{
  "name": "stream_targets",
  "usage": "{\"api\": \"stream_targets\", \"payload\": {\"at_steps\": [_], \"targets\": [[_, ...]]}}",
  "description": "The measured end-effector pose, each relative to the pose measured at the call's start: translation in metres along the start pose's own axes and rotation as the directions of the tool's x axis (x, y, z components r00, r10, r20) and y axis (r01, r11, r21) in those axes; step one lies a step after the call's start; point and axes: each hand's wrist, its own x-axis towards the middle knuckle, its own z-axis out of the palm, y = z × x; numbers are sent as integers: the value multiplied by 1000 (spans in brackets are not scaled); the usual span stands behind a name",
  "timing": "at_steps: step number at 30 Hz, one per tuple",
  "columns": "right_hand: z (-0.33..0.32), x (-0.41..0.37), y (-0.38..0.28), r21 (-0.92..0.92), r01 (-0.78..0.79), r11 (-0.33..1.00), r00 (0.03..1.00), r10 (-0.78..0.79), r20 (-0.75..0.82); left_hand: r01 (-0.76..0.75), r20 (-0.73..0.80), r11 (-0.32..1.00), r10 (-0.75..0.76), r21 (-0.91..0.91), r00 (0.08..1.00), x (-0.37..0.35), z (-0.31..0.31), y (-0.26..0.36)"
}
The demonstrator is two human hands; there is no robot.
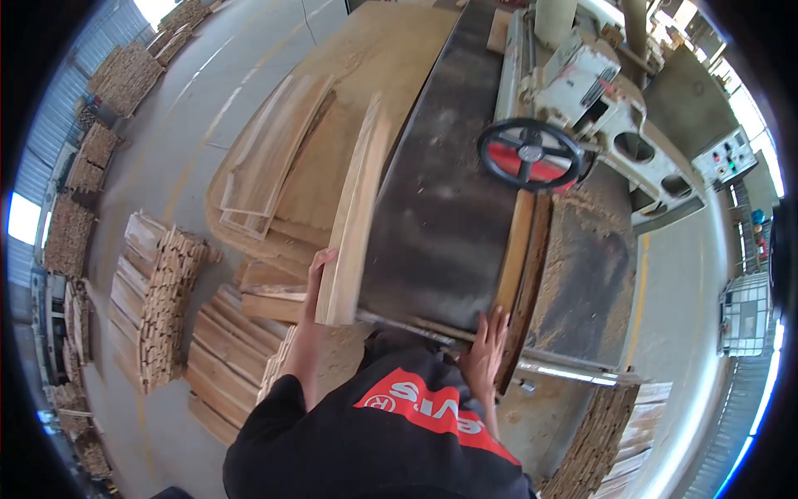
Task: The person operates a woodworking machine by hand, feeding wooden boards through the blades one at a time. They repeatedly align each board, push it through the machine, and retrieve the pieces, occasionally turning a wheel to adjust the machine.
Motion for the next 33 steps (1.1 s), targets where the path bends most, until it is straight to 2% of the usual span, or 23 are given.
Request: {"api": "stream_targets", "payload": {"at_steps": [1,2,3,6,7,10,11,14,15,16,18,19,21,22,23,24,25,26,28,31,33], "targets": [[-6,-3,-11,-116,-59,992,998,60,11,79,167,922,-16,-380,986,-16,32,-1],[-11,-5,-18,-236,-110,965,993,117,16,161,270,835,-16,-526,963,-27,53,-5],[-13,-8,-13,-221,-122,968,992,128,12,207,329,788,-6,-580,944,-36,65,-13],[-13,-14,-10,-292,-263,920,952,296,75,272,404,702,24,-658,914,-53,89,-47],[-13,-19,-12,-256,-265,930,956,289,60,278,405,688,25,-671,914,-56,93,-58],[-13,-38,-6,69,-218,973,975,221,-33,255,386,668,52,-699,921,-68,97,-77],[-23,-42,-10,197,-177,964,970,205,-130,241,370,667,56,-705,927,-71,96,-81],[-44,-63,7,394,-152,906,971,211,-111,176,302,687,66,-705,951,-78,91,-85],[-54,-69,6,426,-105,898,964,198,-180,153,273,699,63,-699,960,-80,88,-86],[-66,-77,7,563,-312,765,935,353,37,131,244,712,58,-690,968,-81,87,-86],[-64,-89,16,438,-47,898,977,132,-165,82,182,782,40,-617,982,-83,78,-81],[-62,-93,18,432,-56,900,976,141,-166,52,143,849,28,-526,989,-82,72,-79],[-61,-102,21,406,-74,911,973,156,-171,8,55,988,1,-155,998,-79,61,-74],[-62,-102,18,471,-128,873,966,216,-138,-25,16,986,23,164,1000,-74,57,-72],[-61,-99,16,450,-118,885,967,206,-152,-76,-16,827,102,558,995,-69,63,-64],[-59,-93,20,429,-108,897,965,198,-172,-145,-7,612,240,777,971,-67,75,-64],[-52,-91,29,349,-103,931,975,163,-149,-114,40,208,332,971,942,-77,97,-53],[-46,-86,35,280,-46,959,975,104,-194,33,3,-87,381,996,925,-86,126,-52],[-42,-73,36,296,-23,955,962,101,-253,97,57,-349,406,932,912,-85,140,-65],[-25,-63,57,532,75,844,929,135,-344,68,91,-349,420,935,903,-74,139,-102],[-22,-66,61,667,21,745,924,241,-298,59,93,-322,437,945,895,-75,155,-120]]}}
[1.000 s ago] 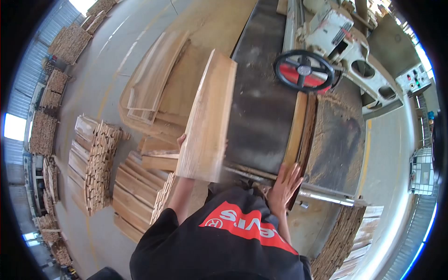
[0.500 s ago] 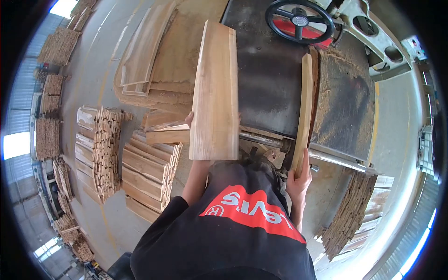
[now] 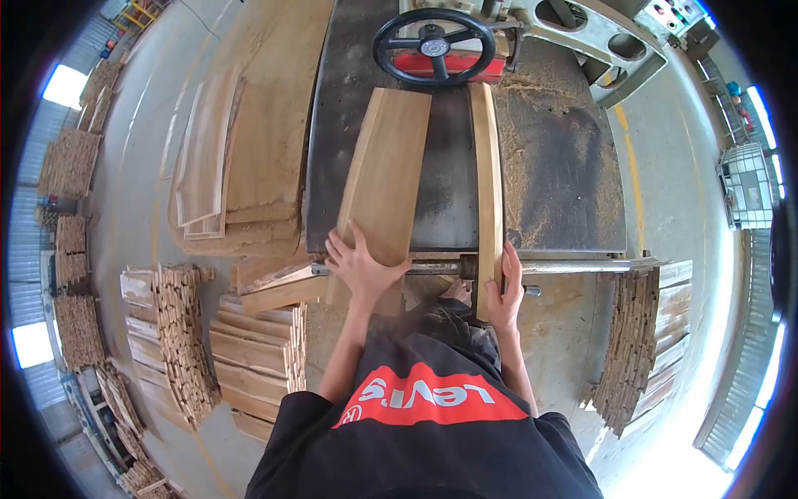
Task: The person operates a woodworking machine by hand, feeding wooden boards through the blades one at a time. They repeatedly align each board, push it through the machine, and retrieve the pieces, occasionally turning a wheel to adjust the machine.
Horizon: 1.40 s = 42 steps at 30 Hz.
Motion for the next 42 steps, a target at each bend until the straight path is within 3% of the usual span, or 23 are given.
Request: {"api": "stream_targets", "payload": {"at_steps": [2,5,8,11,15,18,21,28,40,42], "targets": [[-2,0,5,139,-71,988,996,77,-40,-35,-56,999,34,-1,998,-5,10,16],[-17,4,9,-114,-17,993,999,22,42,-155,-70,971,144,-180,987,-5,17,20],[-16,11,-1,-465,121,877,992,-90,87,-328,-203,911,282,-250,938,-10,40,25],[3,19,-29,-590,179,788,977,-215,9,-362,-226,890,306,-279,925,-15,49,46],[36,25,-24,-332,262,906,958,-202,205,-463,-193,812,421,-355,886,-8,54,51],[65,22,-15,-286,188,939,949,-99,299,-538,-136,764,528,-356,838,1,64,49],[77,23,-12,-351,192,916,956,-93,280,-535,-37,779,556,-327,831,6,65,47],[97,49,-6,-512,193,837,970,-82,231,-561,-149,726,552,-397,820,38,81,48],[136,167,12,-489,139,861,989,-142,31,-533,-207,699,499,-477,841,158,100,79],[140,180,12,-493,154,856,986,-165,22,-476,-251,673,410,-566,877,170,94,81]]}}
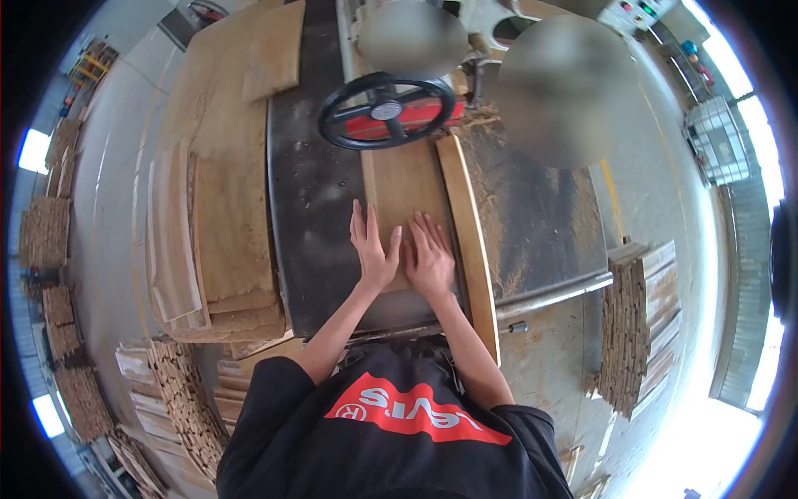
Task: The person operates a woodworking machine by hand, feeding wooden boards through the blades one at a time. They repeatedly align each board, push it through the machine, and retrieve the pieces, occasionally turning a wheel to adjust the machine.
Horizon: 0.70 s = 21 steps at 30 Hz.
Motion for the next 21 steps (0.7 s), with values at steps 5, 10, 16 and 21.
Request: {"api": "stream_targets", "payload": {"at_steps": [5,10,16,21], "targets": [[17,34,9,-7,33,999,998,-34,-60,-40,-444,996,-2,-85,896,98,-35,22],[29,73,12,-29,86,996,990,-89,-108,-448,-357,890,447,85,820,246,-96,56],[53,107,19,8,190,982,966,-186,-182,-433,-444,899,415,65,794,262,-79,31],[58,124,36,103,209,972,977,-203,-60,-418,-480,905,404,84,779,260,-74,30]]}}
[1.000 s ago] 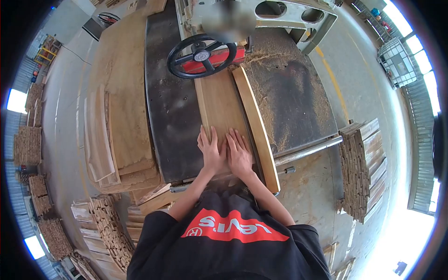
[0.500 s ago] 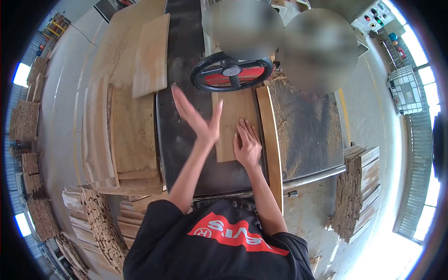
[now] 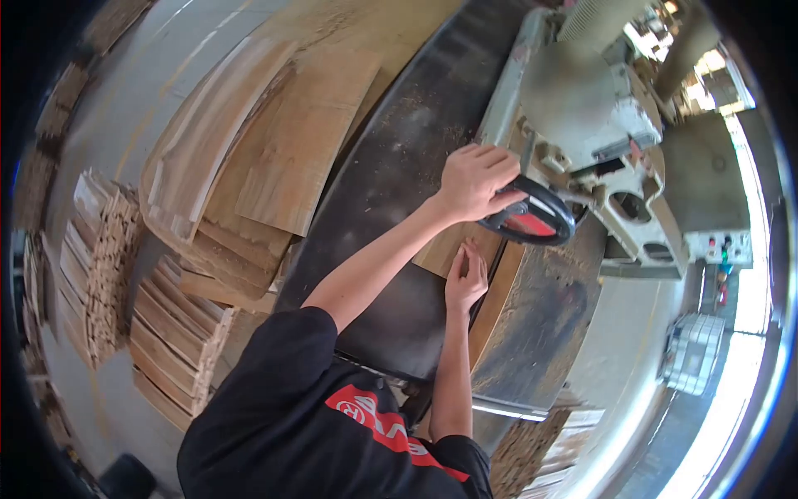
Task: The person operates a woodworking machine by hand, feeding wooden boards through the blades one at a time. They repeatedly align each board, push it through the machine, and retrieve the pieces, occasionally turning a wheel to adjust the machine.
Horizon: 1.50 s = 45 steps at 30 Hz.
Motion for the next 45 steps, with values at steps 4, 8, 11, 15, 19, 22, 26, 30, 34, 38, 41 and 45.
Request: {"api": "stream_targets", "payload": {"at_steps": [4,8,11,15,19,22,26,30,34,38,41,45], "targets": [[-11,-10,-6,-61,120,991,982,-109,154,-17,-37,1000,17,0,999,-2,0,-2],[-18,-47,-27,-153,38,988,965,3,263,-8,-31,1000,8,-2,999,-8,3,-3],[-19,-69,-34,-210,1,978,955,61,291,27,11,999,-26,-28,1000,-8,2,-1],[-22,-73,-30,-130,-23,991,962,57,268,38,34,997,-36,-61,999,-6,-4,1],[-25,-71,-32,-101,-43,994,970,66,234,15,36,997,-12,-79,999,-1,-5,1],[-24,-71,-31,-85,-55,995,973,72,219,26,-1,995,-26,-96,1000,-3,-5,0],[-27,-72,-32,-83,-45,996,976,62,210,433,-13,867,-450,-247,893,-74,4,-27],[-25,-74,-25,-41,-51,998,978,58,199,315,76,948,-312,-39,947,-146,-4,-33],[-28,-74,-27,-25,-67,997,975,71,212,287,136,934,-319,212,938,-123,-62,-45],[-26,-69,-30,-1,-79,997,978,78,195,414,0,577,-583,704,812,-134,-136,-98],[-27,-69,-29,0,-95,995,977,93,192,501,-126,241,-795,831,593,-141,-192,-120],[-26,-68,-31,3,-122,993,973,119,200,539,-150,102,-902,836,404,-146,-229,-126]]}}
